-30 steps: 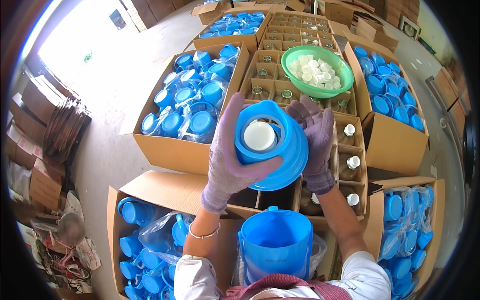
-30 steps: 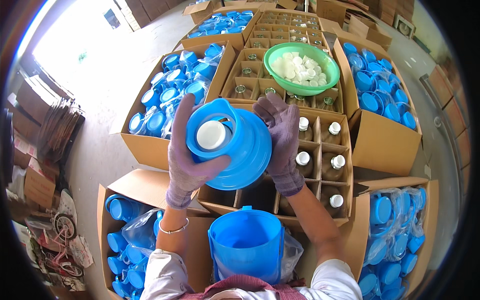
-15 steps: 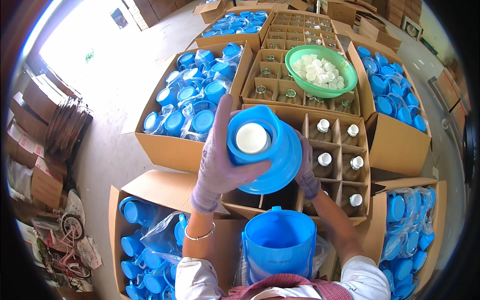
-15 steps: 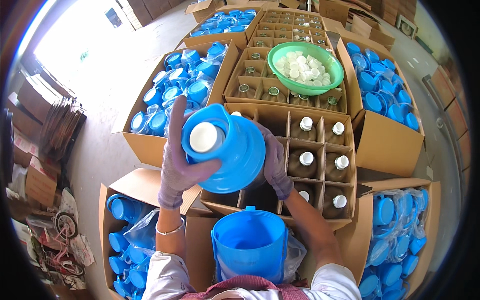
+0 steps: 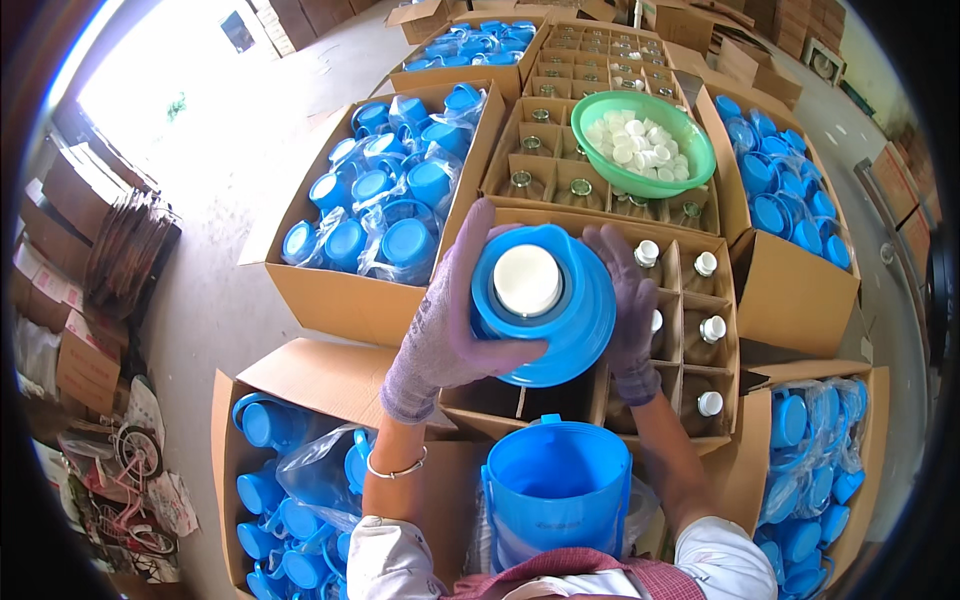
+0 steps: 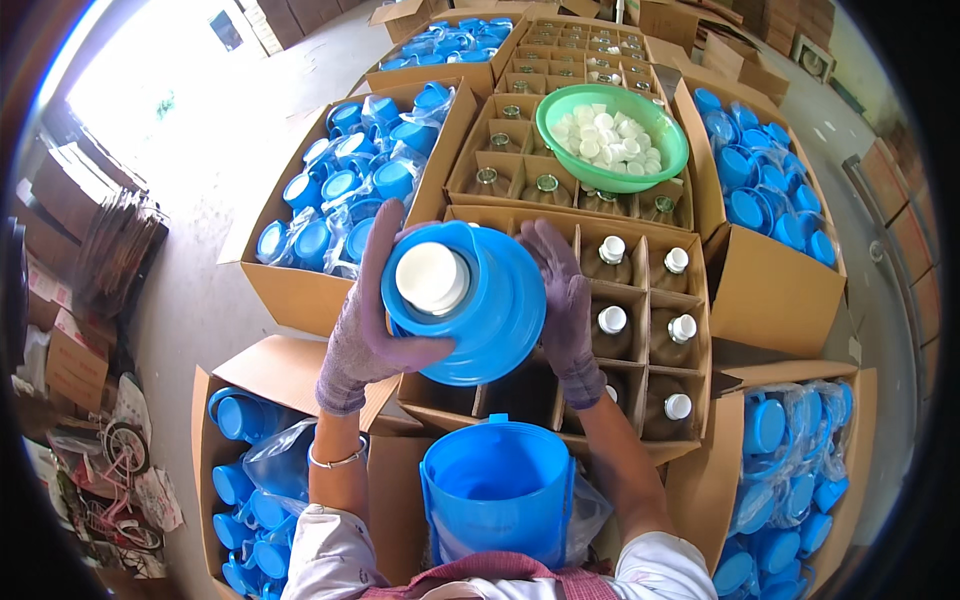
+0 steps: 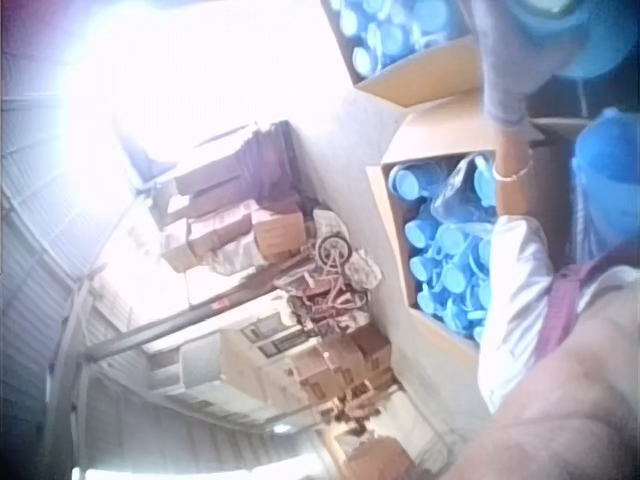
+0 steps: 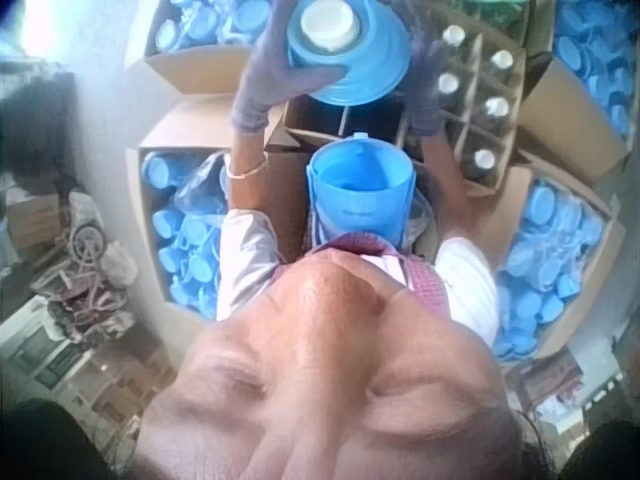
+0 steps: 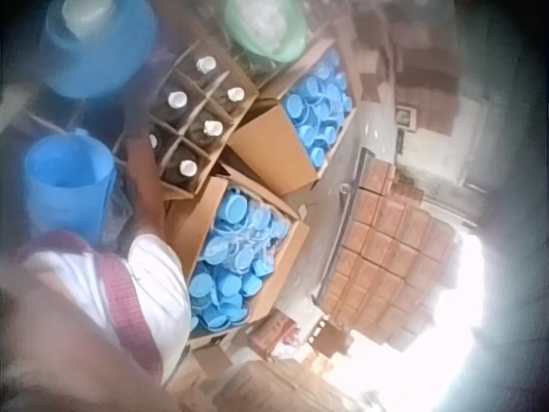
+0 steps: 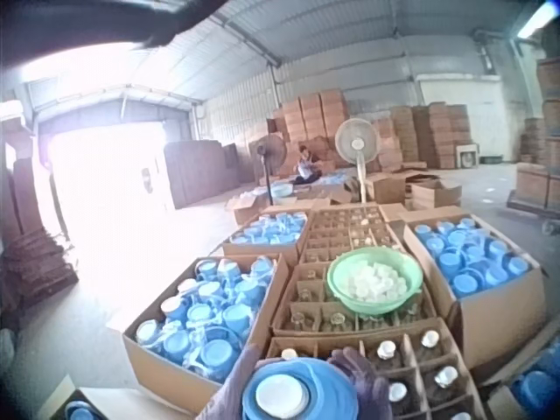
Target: The person assembles blue water bottles by inserting glass inner bottles into blue plastic outer shells, screwing on white caps, and placing the completed units into cardboard boxes. The person also arranges glass bottles in a divided box and handles plastic bags.
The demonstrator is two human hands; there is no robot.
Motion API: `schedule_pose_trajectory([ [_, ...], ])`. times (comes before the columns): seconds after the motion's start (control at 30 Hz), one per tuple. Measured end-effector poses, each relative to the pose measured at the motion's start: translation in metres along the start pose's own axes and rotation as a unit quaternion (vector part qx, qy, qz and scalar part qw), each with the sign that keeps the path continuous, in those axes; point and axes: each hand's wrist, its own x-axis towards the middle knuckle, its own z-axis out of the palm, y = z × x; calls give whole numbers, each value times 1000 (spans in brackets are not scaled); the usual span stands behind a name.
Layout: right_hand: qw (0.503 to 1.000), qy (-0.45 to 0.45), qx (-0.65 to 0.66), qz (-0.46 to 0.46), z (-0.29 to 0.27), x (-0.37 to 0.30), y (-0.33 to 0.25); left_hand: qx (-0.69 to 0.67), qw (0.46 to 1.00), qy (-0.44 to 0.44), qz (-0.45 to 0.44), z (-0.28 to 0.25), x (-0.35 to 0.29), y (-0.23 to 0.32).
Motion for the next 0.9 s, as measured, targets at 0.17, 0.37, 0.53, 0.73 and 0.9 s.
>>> schedule_pose_trajectory([
  [0.17,985,-83,-148,-2,13,7,-35,-78,993,78,-52,28,-4,-7],
  [0.37,974,-80,-196,-79,-7,21,-1,8,975,223,-19,38,-26,-42],
  [0.53,940,-79,-267,-197,58,62,-64,211,947,227,88,10,12,-20],
  [0.73,931,-161,-328,-19,86,91,-137,-263,934,192,-150,-39,55,32],
  [0.9,769,-207,-549,-253,49,46,-127,-444,832,164,-290,-8,38,51],
])
